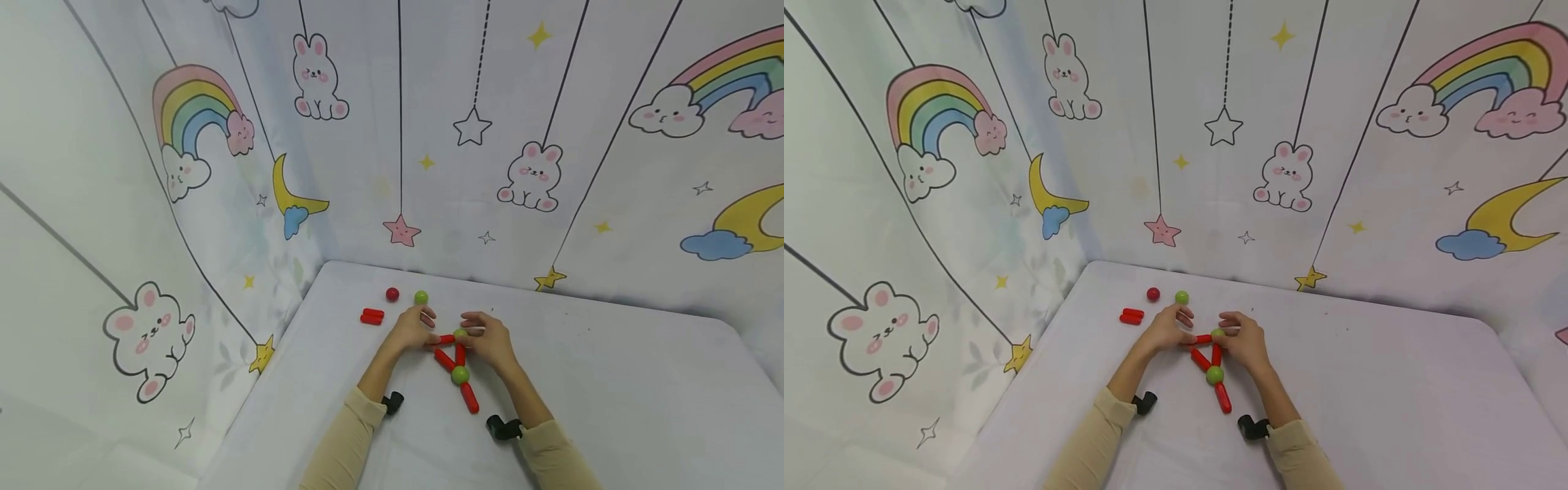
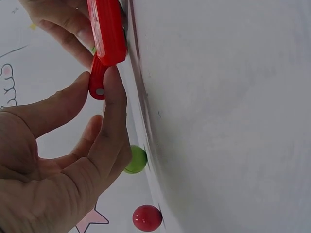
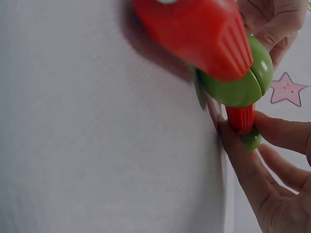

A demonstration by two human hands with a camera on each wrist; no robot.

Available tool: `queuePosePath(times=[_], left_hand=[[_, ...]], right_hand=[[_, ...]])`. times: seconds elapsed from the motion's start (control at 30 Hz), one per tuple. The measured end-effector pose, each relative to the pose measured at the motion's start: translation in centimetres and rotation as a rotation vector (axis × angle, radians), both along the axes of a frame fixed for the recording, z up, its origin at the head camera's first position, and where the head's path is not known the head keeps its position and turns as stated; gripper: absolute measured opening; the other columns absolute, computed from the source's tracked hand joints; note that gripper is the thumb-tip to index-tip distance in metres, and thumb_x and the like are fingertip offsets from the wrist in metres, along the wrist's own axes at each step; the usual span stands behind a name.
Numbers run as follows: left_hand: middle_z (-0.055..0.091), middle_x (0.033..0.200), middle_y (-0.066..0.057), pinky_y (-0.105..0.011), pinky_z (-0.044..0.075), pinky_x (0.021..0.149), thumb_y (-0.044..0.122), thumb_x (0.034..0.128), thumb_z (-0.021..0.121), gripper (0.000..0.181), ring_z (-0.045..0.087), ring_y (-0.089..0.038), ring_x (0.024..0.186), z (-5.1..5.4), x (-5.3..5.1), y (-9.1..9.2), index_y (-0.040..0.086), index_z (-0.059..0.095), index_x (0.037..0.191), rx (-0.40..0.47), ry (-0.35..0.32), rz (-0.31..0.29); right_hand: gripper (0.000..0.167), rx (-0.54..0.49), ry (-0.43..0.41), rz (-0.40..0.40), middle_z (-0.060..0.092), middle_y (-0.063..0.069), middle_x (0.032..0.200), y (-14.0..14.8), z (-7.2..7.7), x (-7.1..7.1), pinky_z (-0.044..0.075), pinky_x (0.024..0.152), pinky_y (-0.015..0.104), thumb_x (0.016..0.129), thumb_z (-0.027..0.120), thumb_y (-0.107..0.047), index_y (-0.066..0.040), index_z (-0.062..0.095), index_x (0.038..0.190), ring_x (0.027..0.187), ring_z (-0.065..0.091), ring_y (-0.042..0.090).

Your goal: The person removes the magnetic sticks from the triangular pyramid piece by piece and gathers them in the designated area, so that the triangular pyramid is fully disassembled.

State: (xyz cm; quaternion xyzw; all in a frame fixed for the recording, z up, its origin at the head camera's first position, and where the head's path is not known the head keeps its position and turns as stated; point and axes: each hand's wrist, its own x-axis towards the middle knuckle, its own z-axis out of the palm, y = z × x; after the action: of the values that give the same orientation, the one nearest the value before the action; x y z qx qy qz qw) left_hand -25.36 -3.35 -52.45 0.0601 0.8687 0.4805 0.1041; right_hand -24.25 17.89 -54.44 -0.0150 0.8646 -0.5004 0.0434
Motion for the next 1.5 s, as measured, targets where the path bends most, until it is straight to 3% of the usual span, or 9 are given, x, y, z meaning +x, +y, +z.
queuePosePath(times=[0.23,0.7,0.83,0.97,1.23,1.5], left_hand=[[0.071,0.107,-0.009,-0.028,0.054,0.074,0.005,0.0816,0.088,0.046,0.063,-0.016,0.089,-0.1,-0.1,-0.5,0.008,0.064,0.12,0.016,-0.012,0.005],[0.071,0.114,-0.017,-0.032,0.058,0.073,0.001,0.0801,0.088,0.052,0.067,-0.021,0.087,0.5,-0.2,-1.8,0.007,0.065,0.126,0.09,-0.068,0.014],[0.067,0.122,-0.022,-0.032,0.06,0.073,-0.001,0.0811,0.086,0.054,0.07,-0.023,0.086,1.2,-0.3,-3.4,0.003,0.063,0.13,0.168,-0.09,0.027],[0.066,0.124,-0.022,-0.032,0.059,0.077,0.001,0.0818,0.086,0.057,0.07,-0.024,0.09,1.9,-0.6,-5.5,0.0,0.061,0.133,0.214,-0.072,0.035],[0.056,0.137,-0.029,-0.035,0.062,0.082,-0.004,0.0856,0.081,0.058,0.073,-0.026,0.091,2.2,-0.6,-9.5,-0.003,0.057,0.138,0.351,-0.117,0.027],[0.056,0.141,-0.029,-0.035,0.06,0.087,0.0,0.0884,0.08,0.057,0.071,-0.028,0.1,2.0,-0.3,-12.3,-0.003,0.056,0.141,0.334,-0.101,0.114]], right_hand=[[0.053,-0.026,-0.012,-0.004,0.07,0.016,0.127,-0.3,-0.1,0.4,0.059,0.091,0.045,0.089,0.083,-0.006,-0.005,0.063,0.138,0.12,0.068,0.036],[0.051,-0.027,-0.02,0.0,0.071,0.015,0.125,-0.9,0.0,0.4,0.058,0.094,0.045,0.088,0.084,-0.008,-0.005,0.066,0.135,0.119,0.069,0.036],[0.051,-0.024,-0.03,-0.003,0.071,0.012,0.126,-0.9,0.2,0.4,0.059,0.093,0.044,0.089,0.084,-0.011,-0.007,0.066,0.136,0.12,0.069,0.034],[0.052,-0.03,-0.019,-0.002,0.071,0.013,0.125,-0.7,0.3,0.5,0.06,0.091,0.044,0.088,0.084,-0.009,-0.005,0.066,0.136,0.12,0.069,0.034],[0.051,-0.031,-0.019,0.011,0.071,0.015,0.126,-0.6,0.1,0.6,0.06,0.091,0.043,0.088,0.084,-0.009,-0.004,0.066,0.135,0.12,0.068,0.034],[0.053,0.006,-0.005,0.006,0.072,0.015,0.125,-0.4,0.0,0.7,0.059,0.093,0.046,0.088,0.084,-0.011,-0.004,0.065,0.136,0.118,0.069,0.035]])
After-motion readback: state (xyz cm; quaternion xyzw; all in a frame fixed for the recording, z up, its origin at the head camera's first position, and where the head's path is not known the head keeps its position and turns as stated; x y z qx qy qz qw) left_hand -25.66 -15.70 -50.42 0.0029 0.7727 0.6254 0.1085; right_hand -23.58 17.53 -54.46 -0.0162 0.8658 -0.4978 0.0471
